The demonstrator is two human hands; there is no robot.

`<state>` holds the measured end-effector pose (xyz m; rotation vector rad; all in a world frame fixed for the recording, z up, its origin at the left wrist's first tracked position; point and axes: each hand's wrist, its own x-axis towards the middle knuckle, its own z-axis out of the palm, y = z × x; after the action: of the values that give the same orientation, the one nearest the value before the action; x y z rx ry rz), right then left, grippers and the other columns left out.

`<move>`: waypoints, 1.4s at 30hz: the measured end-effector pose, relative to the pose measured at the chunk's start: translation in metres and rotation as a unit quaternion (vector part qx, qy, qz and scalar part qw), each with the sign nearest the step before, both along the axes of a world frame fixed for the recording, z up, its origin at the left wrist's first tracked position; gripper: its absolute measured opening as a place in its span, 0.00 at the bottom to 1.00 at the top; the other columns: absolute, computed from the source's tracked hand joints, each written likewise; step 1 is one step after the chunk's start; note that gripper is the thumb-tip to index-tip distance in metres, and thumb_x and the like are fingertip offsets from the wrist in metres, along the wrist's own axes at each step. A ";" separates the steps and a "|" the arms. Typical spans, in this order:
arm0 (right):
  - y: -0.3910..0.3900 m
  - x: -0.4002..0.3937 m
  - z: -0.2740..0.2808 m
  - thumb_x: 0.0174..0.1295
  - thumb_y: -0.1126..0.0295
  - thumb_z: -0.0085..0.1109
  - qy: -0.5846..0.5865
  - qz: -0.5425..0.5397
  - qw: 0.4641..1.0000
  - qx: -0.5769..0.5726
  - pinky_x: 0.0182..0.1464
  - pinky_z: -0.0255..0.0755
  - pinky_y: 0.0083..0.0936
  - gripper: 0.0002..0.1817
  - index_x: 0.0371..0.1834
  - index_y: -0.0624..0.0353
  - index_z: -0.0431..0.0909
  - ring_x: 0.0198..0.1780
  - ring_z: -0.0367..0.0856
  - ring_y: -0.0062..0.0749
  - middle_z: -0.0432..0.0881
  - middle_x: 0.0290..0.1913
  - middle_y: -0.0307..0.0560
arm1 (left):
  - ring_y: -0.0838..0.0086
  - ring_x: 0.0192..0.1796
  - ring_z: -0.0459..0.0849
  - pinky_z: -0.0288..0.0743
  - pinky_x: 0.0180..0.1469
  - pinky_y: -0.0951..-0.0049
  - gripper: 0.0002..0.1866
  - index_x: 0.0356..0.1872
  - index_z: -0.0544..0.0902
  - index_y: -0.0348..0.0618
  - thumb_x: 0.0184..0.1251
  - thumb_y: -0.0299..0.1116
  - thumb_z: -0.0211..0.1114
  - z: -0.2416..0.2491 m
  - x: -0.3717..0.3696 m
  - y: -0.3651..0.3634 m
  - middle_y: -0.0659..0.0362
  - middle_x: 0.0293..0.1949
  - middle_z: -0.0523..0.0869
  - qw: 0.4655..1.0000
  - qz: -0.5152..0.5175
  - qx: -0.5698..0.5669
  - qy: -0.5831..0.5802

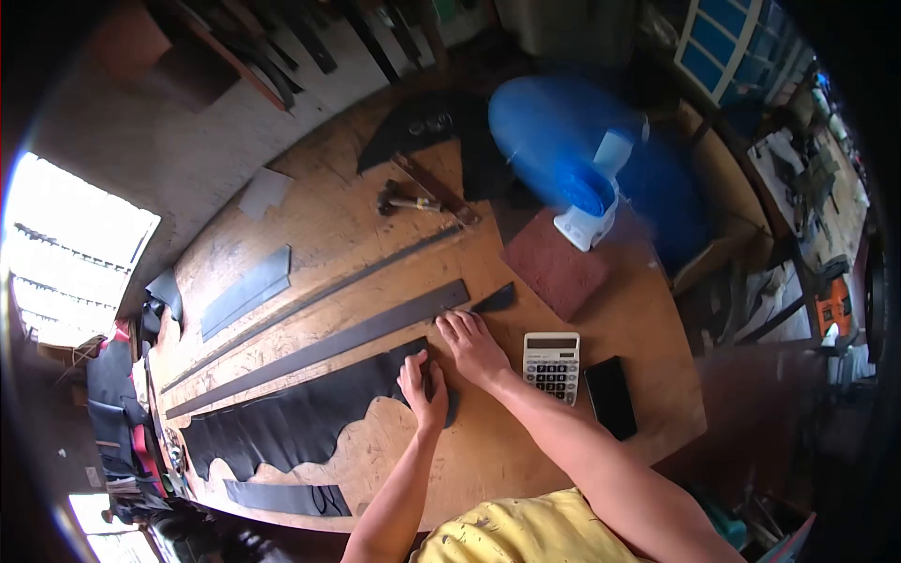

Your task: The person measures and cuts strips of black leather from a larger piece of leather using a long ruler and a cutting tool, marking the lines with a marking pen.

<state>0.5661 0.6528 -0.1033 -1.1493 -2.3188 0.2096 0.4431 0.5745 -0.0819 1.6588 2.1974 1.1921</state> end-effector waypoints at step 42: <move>-0.572 -0.537 0.054 0.58 0.62 0.72 0.017 0.518 0.817 -0.251 0.63 0.71 0.40 0.21 0.53 0.58 0.82 0.61 0.74 0.49 0.81 0.53 0.53 | 0.77 0.26 0.75 0.72 0.33 0.72 0.12 0.29 0.86 0.39 0.61 0.39 0.74 -0.018 -0.327 -0.790 0.56 0.25 0.84 0.826 0.522 -0.025 -0.209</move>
<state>0.0290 0.0812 -0.0489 0.0922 -2.6788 1.2697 0.1159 -0.2154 -0.0996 -0.0318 2.7547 1.4345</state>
